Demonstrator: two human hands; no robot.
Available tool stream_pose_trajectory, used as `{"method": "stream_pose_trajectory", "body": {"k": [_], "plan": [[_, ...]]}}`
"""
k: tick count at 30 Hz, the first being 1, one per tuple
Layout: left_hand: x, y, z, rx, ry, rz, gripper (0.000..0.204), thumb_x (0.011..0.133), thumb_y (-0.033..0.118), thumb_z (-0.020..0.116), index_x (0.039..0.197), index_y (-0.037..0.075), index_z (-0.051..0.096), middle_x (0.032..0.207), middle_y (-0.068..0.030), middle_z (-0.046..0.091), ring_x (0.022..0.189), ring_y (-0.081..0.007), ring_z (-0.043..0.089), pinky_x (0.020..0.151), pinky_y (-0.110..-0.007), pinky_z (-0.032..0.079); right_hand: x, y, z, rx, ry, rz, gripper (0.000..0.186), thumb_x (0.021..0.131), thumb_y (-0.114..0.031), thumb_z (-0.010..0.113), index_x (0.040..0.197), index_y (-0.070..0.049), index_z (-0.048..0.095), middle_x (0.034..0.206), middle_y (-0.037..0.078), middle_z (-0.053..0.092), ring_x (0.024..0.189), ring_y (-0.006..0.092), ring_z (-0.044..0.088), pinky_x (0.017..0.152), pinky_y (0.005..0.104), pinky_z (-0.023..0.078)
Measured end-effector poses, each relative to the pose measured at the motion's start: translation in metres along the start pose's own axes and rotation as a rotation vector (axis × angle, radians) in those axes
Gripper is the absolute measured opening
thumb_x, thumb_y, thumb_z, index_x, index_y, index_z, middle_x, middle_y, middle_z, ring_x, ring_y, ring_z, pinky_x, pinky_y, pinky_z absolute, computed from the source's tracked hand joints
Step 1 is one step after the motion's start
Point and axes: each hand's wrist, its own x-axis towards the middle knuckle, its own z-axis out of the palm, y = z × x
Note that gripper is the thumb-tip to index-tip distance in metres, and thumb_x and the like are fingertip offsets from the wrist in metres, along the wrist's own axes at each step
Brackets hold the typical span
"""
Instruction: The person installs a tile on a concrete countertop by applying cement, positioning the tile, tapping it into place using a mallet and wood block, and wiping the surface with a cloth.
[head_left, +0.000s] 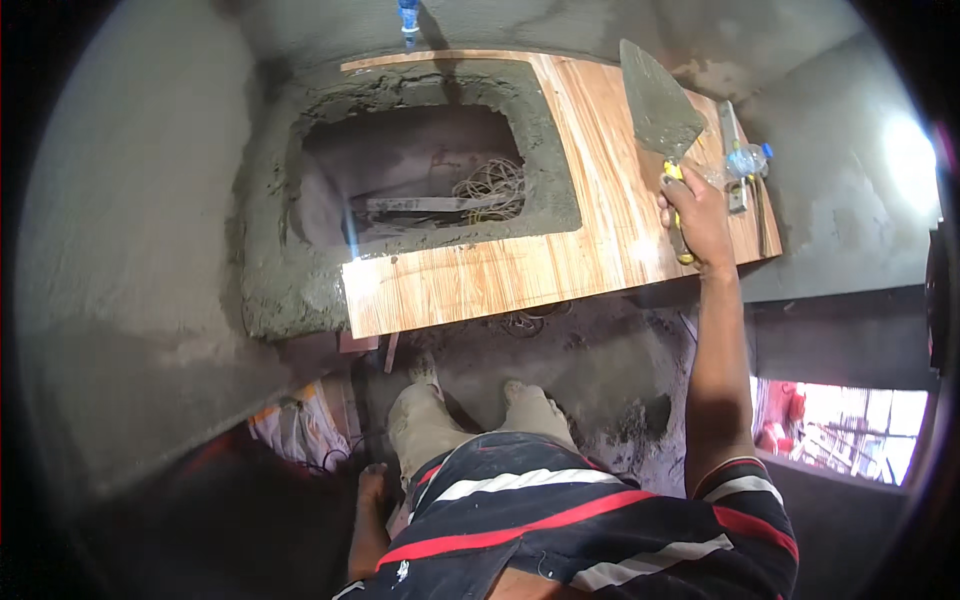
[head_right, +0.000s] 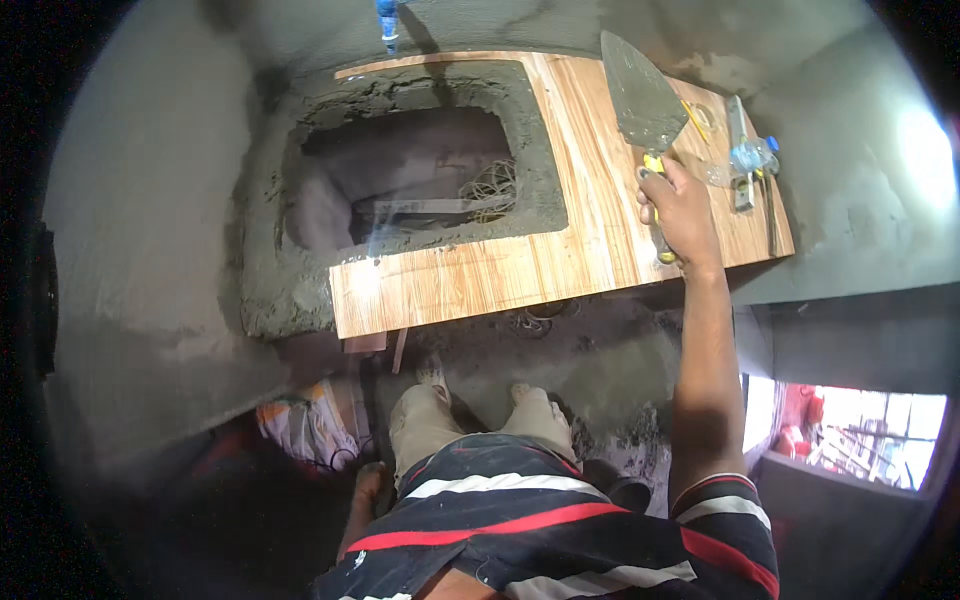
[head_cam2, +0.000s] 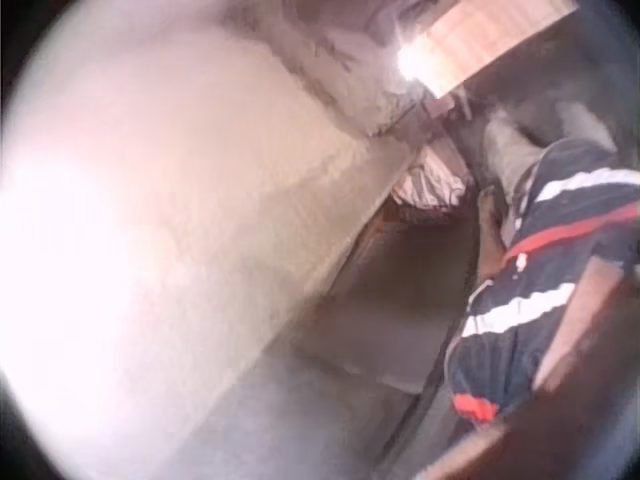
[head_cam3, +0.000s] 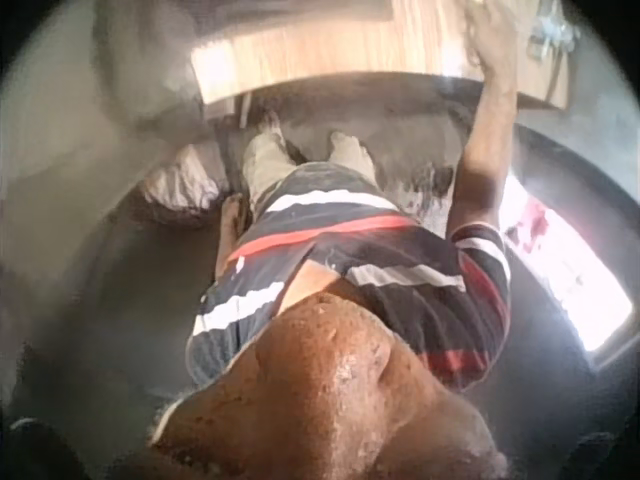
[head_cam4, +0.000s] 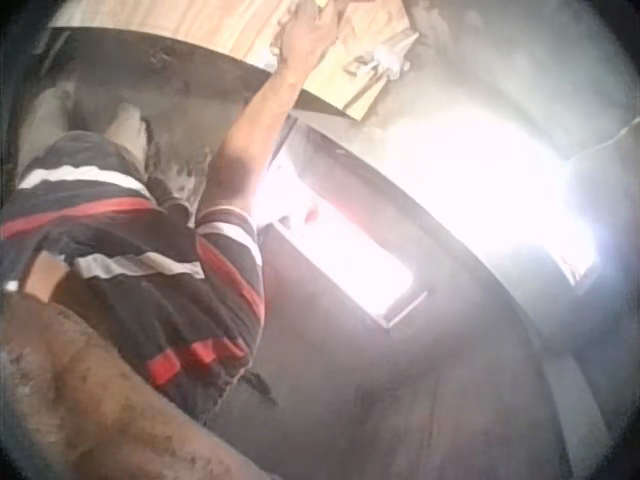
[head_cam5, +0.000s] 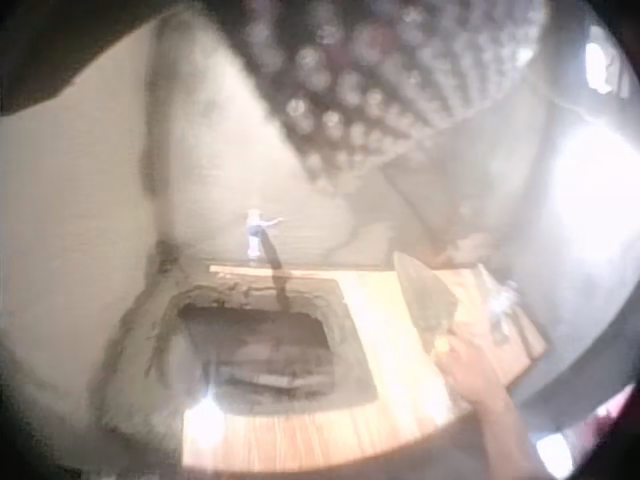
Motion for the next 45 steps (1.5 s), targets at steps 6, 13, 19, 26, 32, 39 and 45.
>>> {"method": "stream_pose_trajectory", "body": {"k": [6, 13, 19, 26, 32, 39, 45], "plan": [[0.046, 0.077, -0.027, 0.045, 0.081, 0.095, 0.032, 0.093, 0.034, 0.068, 0.103, 0.003, 0.072, 0.101, -0.0107, 0.073, 0.1, -0.0253, 0.067, 0.093, -0.037, 0.049, 0.003, -0.006, 0.079, 0.095, 0.094, 0.073, 0.023, 0.097, -0.022, 0.061, 0.109, -0.002, 0.067, 0.077, -0.001, 0.06, 0.062, 0.0065, 0.055, 0.058, 0.0241, 0.046], [0.056, 0.099, -0.064, -0.198, -0.048, 0.041, 0.02, 0.088, 0.026, 0.064, 0.089, 0.006, 0.067, 0.081, -0.0058, 0.062, 0.072, -0.0157, 0.062, 0.067, -0.034, 0.051, 0.032, -0.01, 0.122, -0.043, -0.014, 0.159, 0.019, 0.096, -0.018, 0.058, 0.098, 0.0, 0.066, 0.076, 0.001, 0.062, 0.062, 0.0095, 0.057, 0.057, 0.0285, 0.046], [0.013, 0.131, -0.095, 0.188, -0.161, -0.048, 0.045, 0.098, 0.04, 0.065, 0.119, 0.001, 0.07, 0.112, -0.0101, 0.073, 0.109, -0.0225, 0.065, 0.099, -0.037, 0.048, 0.063, -0.012, 0.143, 0.008, -0.146, 0.13, 0.025, 0.096, -0.019, 0.06, 0.106, 0.002, 0.067, 0.076, 0.001, 0.062, 0.061, 0.0107, 0.056, 0.058, 0.0288, 0.047], [-0.143, 0.398, -0.12, -0.228, -0.585, 0.395, 0.048, 0.104, 0.031, 0.063, 0.14, 0.0, 0.059, 0.123, -0.0115, 0.072, 0.117, -0.0175, 0.064, 0.105, -0.033, 0.047, 0.113, -0.023, 0.168, -0.319, -0.36, -0.187, 0.053, 0.094, -0.025, 0.062, 0.138, 0.005, 0.059, 0.105, 0.026, 0.073, 0.082, 0.0309, 0.072, 0.082, 0.0411, 0.054], [-0.101, 0.58, -0.086, -0.663, -0.577, 0.743, 0.044, 0.106, 0.026, 0.059, 0.138, -0.003, 0.056, 0.124, -0.0142, 0.07, 0.112, -0.0227, 0.067, 0.098, -0.039, 0.054, 0.164, -0.023, 0.176, -0.698, -0.268, -0.4, 0.042, 0.095, -0.03, 0.065, 0.132, -0.01, 0.066, 0.12, 0.023, 0.071, 0.113, 0.0419, 0.066, 0.098, 0.0482, 0.051], [0.064, 0.734, -0.047, -1.087, -0.297, 0.491, 0.047, 0.108, 0.032, 0.055, 0.133, -0.008, 0.051, 0.129, -0.0248, 0.06, 0.116, -0.0371, 0.063, 0.097, -0.048, 0.055, 0.2, -0.048, 0.188, -0.791, -0.272, -0.488, 0.04, 0.094, -0.03, 0.066, 0.13, -0.011, 0.068, 0.115, 0.023, 0.072, 0.11, 0.0422, 0.067, 0.095, 0.0502, 0.052], [0.177, 0.809, -0.018, -1.57, -0.157, 0.357, 0.048, 0.106, 0.034, 0.054, 0.132, -0.006, 0.049, 0.135, -0.027, 0.052, 0.115, -0.0458, 0.058, 0.104, -0.064, 0.046, 0.237, -0.025, 0.204, -0.777, -0.249, -0.556, 0.041, 0.093, -0.03, 0.067, 0.128, -0.01, 0.068, 0.11, 0.026, 0.072, 0.106, 0.0432, 0.068, 0.094, 0.0515, 0.053]]}}
